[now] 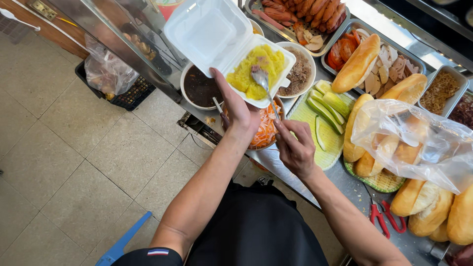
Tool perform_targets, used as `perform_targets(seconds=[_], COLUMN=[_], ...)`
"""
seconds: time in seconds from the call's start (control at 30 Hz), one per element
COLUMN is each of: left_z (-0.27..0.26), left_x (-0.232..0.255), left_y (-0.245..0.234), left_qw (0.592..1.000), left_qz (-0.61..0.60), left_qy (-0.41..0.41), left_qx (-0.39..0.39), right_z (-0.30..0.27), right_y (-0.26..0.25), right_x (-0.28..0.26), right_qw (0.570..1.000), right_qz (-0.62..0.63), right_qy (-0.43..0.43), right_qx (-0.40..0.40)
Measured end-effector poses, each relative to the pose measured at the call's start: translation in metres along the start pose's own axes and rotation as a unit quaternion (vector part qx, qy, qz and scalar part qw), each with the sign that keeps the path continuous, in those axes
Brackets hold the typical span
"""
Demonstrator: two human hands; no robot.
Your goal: The person slices sausages on a cutting board, then assembles a sandwich in a styrofoam container by adding pickles, sauces, shredded vegetables, sliced sausage, and other toppings. The container is closed and placed in a plastic bag.
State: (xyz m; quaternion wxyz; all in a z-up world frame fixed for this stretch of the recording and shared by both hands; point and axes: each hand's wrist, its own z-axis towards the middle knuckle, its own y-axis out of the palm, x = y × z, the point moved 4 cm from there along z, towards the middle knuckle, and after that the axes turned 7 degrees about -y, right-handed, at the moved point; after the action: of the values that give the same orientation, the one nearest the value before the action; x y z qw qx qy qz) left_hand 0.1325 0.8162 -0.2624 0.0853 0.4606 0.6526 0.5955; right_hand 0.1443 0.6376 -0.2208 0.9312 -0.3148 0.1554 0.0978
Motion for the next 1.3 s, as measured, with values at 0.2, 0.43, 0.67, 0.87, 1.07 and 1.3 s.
perform_targets(seconds=[0.2,0.43,0.67,0.87,1.07,1.3], left_z=[-0.001,-0.031,-0.04,-0.046,-0.049,-0.051], left_x=[0.017,0.02,0.032,0.03,0.031,0.032], left_y=[0.003,0.012,0.019,0.021,0.016,0.018], left_qw=[0.999,0.997,0.997,0.995,0.997,0.995], left_qz=[0.04,0.061,0.025,0.054,0.02,0.019], left_qy=[0.011,-0.004,-0.017,0.013,-0.007,-0.047], left_qx=[-0.024,-0.046,-0.068,-0.077,-0.074,-0.082], right_z=[0.001,0.038,0.047,0.054,0.039,0.03], right_y=[-0.038,-0.065,-0.07,-0.068,-0.069,-0.051], right_x=[0.006,0.062,0.044,0.033,0.058,0.039], right_qw=[0.995,0.949,0.944,0.963,0.91,0.999], right_qz=[0.081,0.181,0.222,0.17,0.226,0.007], right_qy=[0.058,0.258,0.223,0.204,0.325,0.051], right_qx=[-0.02,0.034,0.1,0.036,0.127,0.01])
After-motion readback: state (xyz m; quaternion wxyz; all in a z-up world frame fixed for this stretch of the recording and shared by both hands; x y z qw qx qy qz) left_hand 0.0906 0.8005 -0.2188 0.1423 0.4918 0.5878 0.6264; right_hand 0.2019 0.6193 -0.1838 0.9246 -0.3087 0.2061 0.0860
